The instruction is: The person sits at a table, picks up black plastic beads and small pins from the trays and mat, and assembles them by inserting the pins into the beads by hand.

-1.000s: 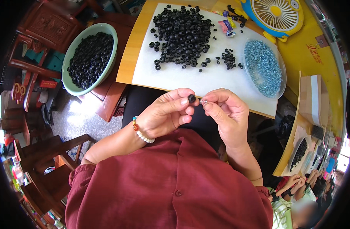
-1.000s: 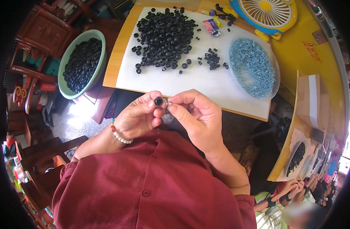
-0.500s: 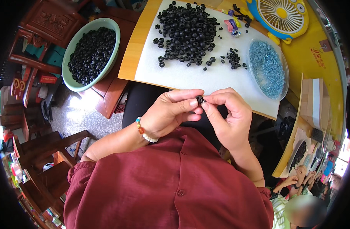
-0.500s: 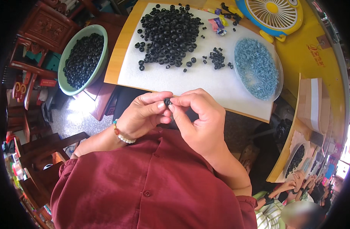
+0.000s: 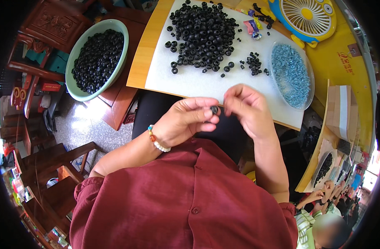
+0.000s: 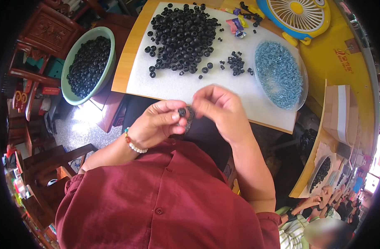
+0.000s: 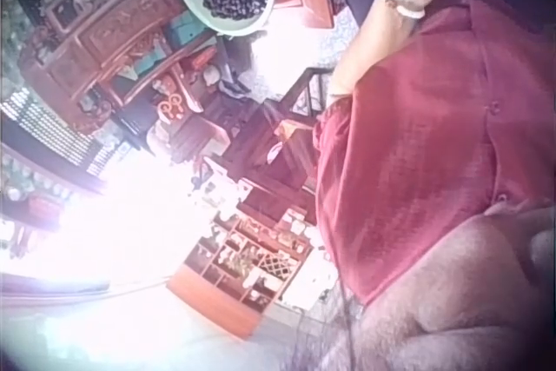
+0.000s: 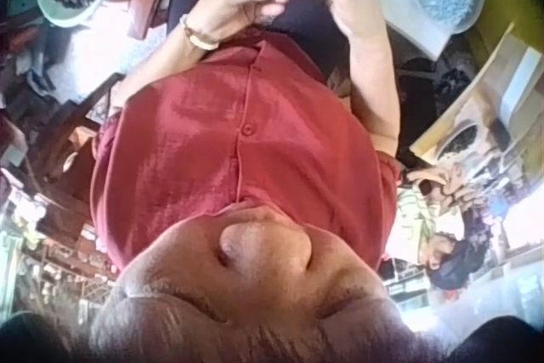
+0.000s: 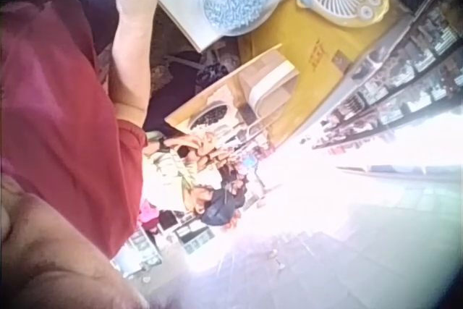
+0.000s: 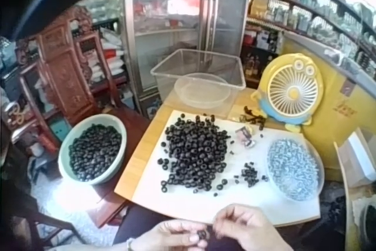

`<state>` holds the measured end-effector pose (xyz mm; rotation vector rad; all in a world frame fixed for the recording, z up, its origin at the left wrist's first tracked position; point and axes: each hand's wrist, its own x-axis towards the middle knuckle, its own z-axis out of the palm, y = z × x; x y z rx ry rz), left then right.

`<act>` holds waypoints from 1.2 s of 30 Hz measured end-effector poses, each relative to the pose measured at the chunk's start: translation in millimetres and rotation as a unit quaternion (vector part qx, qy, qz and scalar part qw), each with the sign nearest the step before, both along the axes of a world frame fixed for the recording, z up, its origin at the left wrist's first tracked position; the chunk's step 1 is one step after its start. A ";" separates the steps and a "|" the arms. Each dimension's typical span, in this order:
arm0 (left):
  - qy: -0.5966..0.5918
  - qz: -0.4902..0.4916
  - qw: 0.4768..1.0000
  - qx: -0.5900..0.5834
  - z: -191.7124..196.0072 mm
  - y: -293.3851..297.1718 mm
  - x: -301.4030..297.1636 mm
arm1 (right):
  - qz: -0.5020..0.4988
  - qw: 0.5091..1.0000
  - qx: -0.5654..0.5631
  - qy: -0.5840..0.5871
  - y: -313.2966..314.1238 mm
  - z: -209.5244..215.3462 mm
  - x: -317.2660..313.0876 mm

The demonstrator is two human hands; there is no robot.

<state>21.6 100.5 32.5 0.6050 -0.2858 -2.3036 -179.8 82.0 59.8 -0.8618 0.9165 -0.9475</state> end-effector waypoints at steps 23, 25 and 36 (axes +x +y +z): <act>0.059 0.049 0.997 0.003 4.7 -5.4 7.2 | 0.008 1.000 0.007 0.001 4.6 24.2 5.7; 0.051 0.044 0.998 -0.011 7.4 -3.9 7.5 | 0.012 1.000 0.015 0.010 9.0 28.7 8.2; 0.026 0.066 0.992 -0.103 14.6 5.2 5.9 | 0.031 0.999 0.020 -0.037 16.9 39.4 11.0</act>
